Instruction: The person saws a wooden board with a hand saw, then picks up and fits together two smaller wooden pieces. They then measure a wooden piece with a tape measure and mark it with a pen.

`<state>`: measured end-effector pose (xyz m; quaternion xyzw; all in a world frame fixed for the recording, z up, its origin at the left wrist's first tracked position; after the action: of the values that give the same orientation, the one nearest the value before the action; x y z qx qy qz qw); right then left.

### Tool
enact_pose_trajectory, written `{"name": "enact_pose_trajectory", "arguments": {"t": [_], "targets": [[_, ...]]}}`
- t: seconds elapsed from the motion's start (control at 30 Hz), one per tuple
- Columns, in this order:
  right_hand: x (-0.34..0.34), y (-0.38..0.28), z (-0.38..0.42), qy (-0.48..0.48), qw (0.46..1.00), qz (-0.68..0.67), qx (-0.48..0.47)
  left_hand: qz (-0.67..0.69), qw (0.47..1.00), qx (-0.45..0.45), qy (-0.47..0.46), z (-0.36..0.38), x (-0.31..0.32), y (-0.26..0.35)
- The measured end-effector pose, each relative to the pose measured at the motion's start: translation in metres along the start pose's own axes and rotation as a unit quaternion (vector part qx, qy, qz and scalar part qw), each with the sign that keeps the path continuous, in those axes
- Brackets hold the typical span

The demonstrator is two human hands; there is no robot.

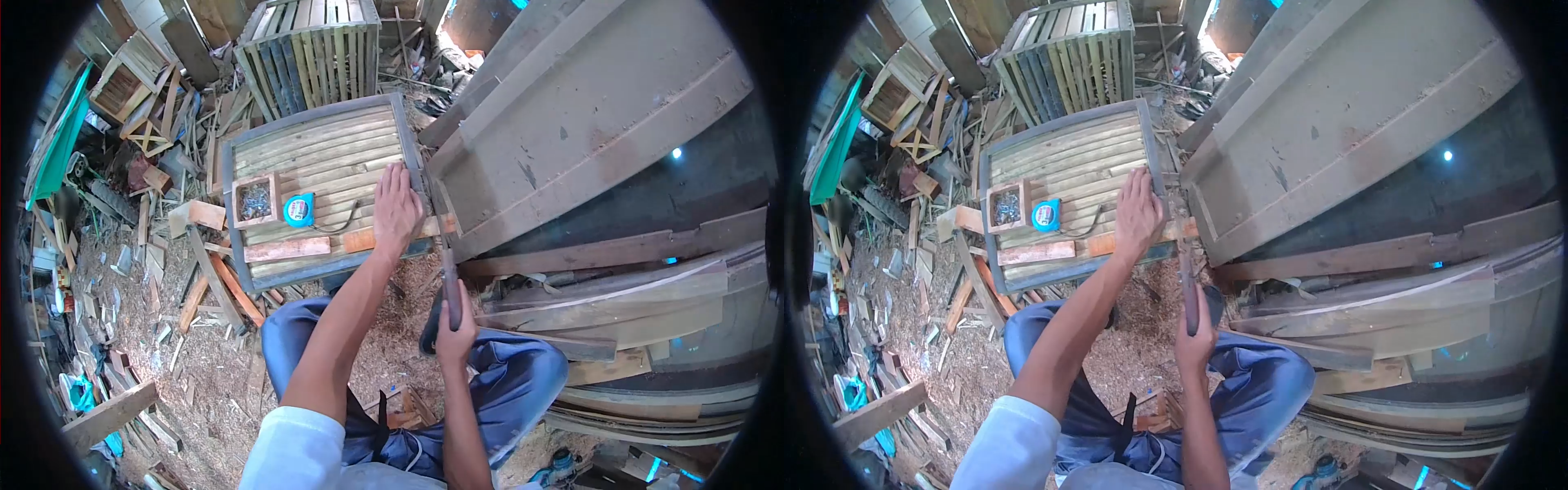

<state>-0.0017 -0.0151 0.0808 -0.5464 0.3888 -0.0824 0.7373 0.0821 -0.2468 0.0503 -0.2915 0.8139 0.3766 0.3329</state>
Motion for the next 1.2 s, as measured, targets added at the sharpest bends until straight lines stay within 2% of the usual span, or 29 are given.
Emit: {"name": "enact_pose_trajectory", "arguments": {"t": [0.03,0.17,0.27,0.4,0.43,0.47,0.6,0.73,0.87,0.97,1.07,1.1,1.13,1.2], "targets": [[0.004,0.011,0.001,0.008,1.0,-0.003,-0.024,-0.003,1.0,0.005,0.012,0.0,-0.002,0.001],[0.011,0.054,-0.003,0.029,0.999,-0.024,0.033,-0.008,0.999,0.014,0.03,0.001,-0.001,0.0],[0.023,0.098,-0.005,-0.07,0.957,-0.21,0.189,-0.001,1.0,-0.005,0.008,0.002,0.002,-0.002],[-0.011,0.021,-0.005,-0.068,0.983,-0.113,0.125,0.003,1.0,0.001,0.017,-0.002,-0.001,-0.003],[-0.022,-0.008,-0.001,-0.064,0.974,-0.141,0.166,0.006,1.0,0.006,0.024,-0.001,0.0,-0.002],[-0.036,-0.038,-0.002,-0.073,0.99,-0.065,0.103,-0.001,1.0,0.006,0.026,0.001,0.001,-0.003],[-0.074,-0.08,-0.009,-0.096,0.992,0.031,0.073,-0.006,0.999,0.013,0.031,0.0,0.001,-0.002],[-0.086,-0.148,-0.006,-0.102,0.989,0.109,-0.014,0.0,0.999,0.016,0.035,0.0,0.002,-0.004],[-0.08,-0.161,-0.005,-0.131,0.981,0.142,0.016,0.009,1.0,0.011,0.027,0.001,0.001,-0.003],[-0.072,-0.182,-0.008,-0.128,0.981,0.146,-0.006,0.019,1.0,0.004,0.009,0.003,-0.002,0.001],[-0.051,-0.171,-0.034,-0.1,0.987,0.119,-0.036,0.024,1.0,0.003,-0.009,-0.001,0.001,-0.004],[-0.031,-0.144,-0.056,-0.045,0.99,0.126,-0.049,0.032,0.999,0.008,-0.016,0.003,0.007,-0.007],[-0.023,-0.146,-0.059,-0.044,0.987,0.154,0.02,0.037,0.999,0.015,-0.013,0.002,0.009,-0.011],[-0.022,-0.15,-0.066,-0.049,0.986,0.156,-0.024,0.006,0.999,0.016,-0.037,0.012,0.014,-0.006]]}}
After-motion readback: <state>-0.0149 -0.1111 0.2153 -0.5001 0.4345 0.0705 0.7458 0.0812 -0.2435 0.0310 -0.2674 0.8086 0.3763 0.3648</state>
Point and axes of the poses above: each hand's wrist, its own z-axis away from the middle knuckle, its own x-axis out of the palm, y = z × x, the point moved 7 cm from there along -z, towards the middle knuckle, and after that the axes turned 10 degrees about x, right-handed, at the moved point
